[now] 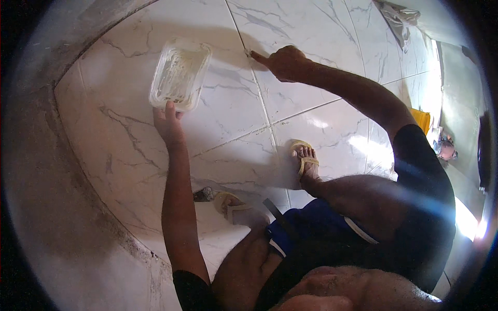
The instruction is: The person holds a container of grout mix, scoops it with their fingers, and applies and smooths it along the tile seams by hand.
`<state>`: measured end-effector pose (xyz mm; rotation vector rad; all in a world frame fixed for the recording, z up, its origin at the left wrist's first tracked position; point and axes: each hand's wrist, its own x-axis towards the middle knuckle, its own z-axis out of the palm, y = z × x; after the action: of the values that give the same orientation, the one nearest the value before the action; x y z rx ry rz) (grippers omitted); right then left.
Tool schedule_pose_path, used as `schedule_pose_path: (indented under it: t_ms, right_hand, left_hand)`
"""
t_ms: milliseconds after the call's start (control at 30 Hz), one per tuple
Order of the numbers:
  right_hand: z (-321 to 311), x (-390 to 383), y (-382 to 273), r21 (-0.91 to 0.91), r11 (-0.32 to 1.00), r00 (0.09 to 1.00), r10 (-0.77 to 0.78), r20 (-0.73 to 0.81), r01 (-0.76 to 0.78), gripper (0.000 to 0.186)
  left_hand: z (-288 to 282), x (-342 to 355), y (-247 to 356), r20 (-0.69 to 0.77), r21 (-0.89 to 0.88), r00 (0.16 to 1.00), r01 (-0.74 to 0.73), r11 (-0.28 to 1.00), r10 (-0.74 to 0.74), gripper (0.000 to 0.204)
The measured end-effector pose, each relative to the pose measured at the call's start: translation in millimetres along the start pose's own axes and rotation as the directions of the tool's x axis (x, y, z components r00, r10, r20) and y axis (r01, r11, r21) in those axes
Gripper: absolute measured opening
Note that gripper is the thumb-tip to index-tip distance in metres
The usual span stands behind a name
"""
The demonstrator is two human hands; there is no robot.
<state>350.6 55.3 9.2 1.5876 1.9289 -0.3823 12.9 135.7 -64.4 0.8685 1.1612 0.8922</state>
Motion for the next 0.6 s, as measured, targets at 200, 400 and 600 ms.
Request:
schedule_pose_path:
  t_ms: [200, 400, 600]
  right_hand:
    - [8, -15, 14, 0.033, 0.999, 0.996, 0.008, -0.087, -0.005, 0.079]
    - [24, -9, 25, -0.075, 0.997, 0.988, -0.018, -0.154, 0.006, 0.08]
    - [5, 2, 8, -0.064, 0.997, 0.995, -0.037, -0.089, 0.031, 0.079]
  left_hand:
    - [-1, 1, -1, 0.013, -0.037, 0.999, -0.029, 0.999, 0.029, 0.057]
    - [-1, 2, -1, 0.023, -0.009, 0.999, -0.028, 1.0, 0.028, 0.061]
    - [0, -1, 3, 0.026, -0.02, 1.0, -0.014, 1.0, 0.015, 0.058]
